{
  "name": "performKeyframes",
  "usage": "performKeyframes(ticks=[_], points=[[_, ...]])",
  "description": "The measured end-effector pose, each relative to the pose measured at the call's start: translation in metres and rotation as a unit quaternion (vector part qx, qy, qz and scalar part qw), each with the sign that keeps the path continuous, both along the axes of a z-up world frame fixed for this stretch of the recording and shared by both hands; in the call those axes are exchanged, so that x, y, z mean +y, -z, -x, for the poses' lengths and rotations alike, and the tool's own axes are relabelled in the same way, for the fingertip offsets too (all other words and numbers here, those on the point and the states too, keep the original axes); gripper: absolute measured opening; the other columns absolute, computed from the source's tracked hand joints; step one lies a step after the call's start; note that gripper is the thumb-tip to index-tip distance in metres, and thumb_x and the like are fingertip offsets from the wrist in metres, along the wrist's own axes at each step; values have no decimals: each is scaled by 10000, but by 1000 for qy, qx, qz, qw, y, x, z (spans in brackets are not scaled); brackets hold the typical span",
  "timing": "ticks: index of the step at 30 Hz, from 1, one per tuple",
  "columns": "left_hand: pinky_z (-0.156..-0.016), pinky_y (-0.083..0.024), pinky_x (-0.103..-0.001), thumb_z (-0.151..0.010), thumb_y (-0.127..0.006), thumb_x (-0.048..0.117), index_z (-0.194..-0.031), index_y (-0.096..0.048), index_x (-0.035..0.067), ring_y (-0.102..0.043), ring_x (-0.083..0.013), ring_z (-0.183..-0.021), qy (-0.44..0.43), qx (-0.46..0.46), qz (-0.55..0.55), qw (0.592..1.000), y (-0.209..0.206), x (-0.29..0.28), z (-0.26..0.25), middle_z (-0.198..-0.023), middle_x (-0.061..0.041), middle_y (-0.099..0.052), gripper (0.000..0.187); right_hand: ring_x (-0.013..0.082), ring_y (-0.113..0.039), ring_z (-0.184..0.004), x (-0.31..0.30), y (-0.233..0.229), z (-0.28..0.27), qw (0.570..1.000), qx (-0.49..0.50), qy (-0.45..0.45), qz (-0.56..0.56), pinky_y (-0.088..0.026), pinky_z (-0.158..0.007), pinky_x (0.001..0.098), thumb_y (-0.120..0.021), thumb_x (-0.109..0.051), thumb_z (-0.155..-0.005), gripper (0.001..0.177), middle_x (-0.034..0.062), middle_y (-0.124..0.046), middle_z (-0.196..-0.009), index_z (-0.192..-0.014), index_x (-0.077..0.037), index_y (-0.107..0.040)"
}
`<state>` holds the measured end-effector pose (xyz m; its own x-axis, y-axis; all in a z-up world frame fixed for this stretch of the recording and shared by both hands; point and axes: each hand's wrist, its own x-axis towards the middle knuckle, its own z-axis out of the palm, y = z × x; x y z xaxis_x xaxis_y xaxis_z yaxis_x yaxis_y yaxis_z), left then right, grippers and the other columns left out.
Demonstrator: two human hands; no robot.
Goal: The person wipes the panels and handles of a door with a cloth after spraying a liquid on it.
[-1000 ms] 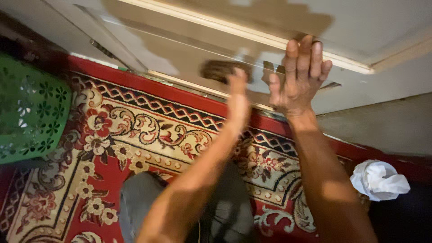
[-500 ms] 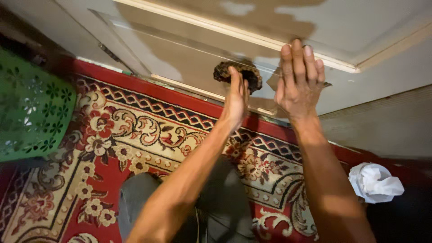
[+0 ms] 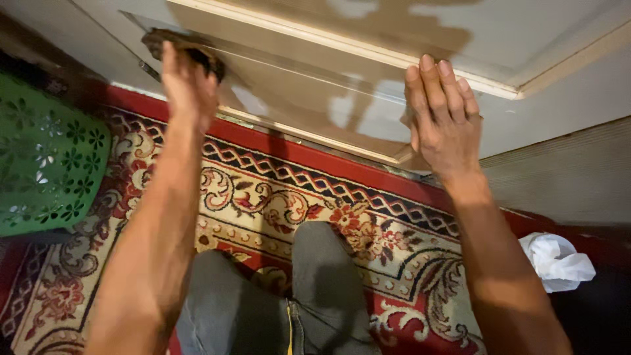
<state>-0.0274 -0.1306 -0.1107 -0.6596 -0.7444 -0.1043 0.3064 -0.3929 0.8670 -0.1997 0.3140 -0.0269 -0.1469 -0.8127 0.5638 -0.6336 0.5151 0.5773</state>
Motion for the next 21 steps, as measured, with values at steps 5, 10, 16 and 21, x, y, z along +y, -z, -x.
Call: performKeyframes(ticks=[5,10,16,21], points=[[-1299,34,-505,-1026,-344,655,-1635,127,59,118,-275,-1622,44,35,-64,996,-1,-31,-17,-1724,-156,166,973,294,-152,-1662,45,25,37,998,-38,-7,59,-104,-1393,453,-606,-409,-1059,821,137,-169,-1758,-1727,-134,-215],[-1285,31,-524,-985,-359,642,-1663,35,79,109,-250,-1586,72,114,-22,991,57,-45,8,-1744,-70,125,965,306,-62,-1678,81,51,52,996,-11,79,51,9,-1379,503,-521,-516,-1035,908,137,-132,-1797,-1726,-82,-124],[-1364,-16,-548,-1088,-382,600,-1712,-83,58,-75,-341,-1686,101,254,-97,957,147,-61,28,-1815,-138,-78,878,311,124,-1634,67,62,63,994,27,92,53,138,-1331,499,-367,-632,-1046,1011,157,92,-1762,-1717,-51,118],[-1264,-48,-579,-1029,-336,557,-1645,-162,101,-147,-297,-1595,4,168,-237,957,198,-59,37,-1728,-78,-185,786,297,114,-1670,59,71,79,989,68,75,111,117,-1338,526,-333,-702,-1032,1012,130,99,-1791,-1681,-60,105]])
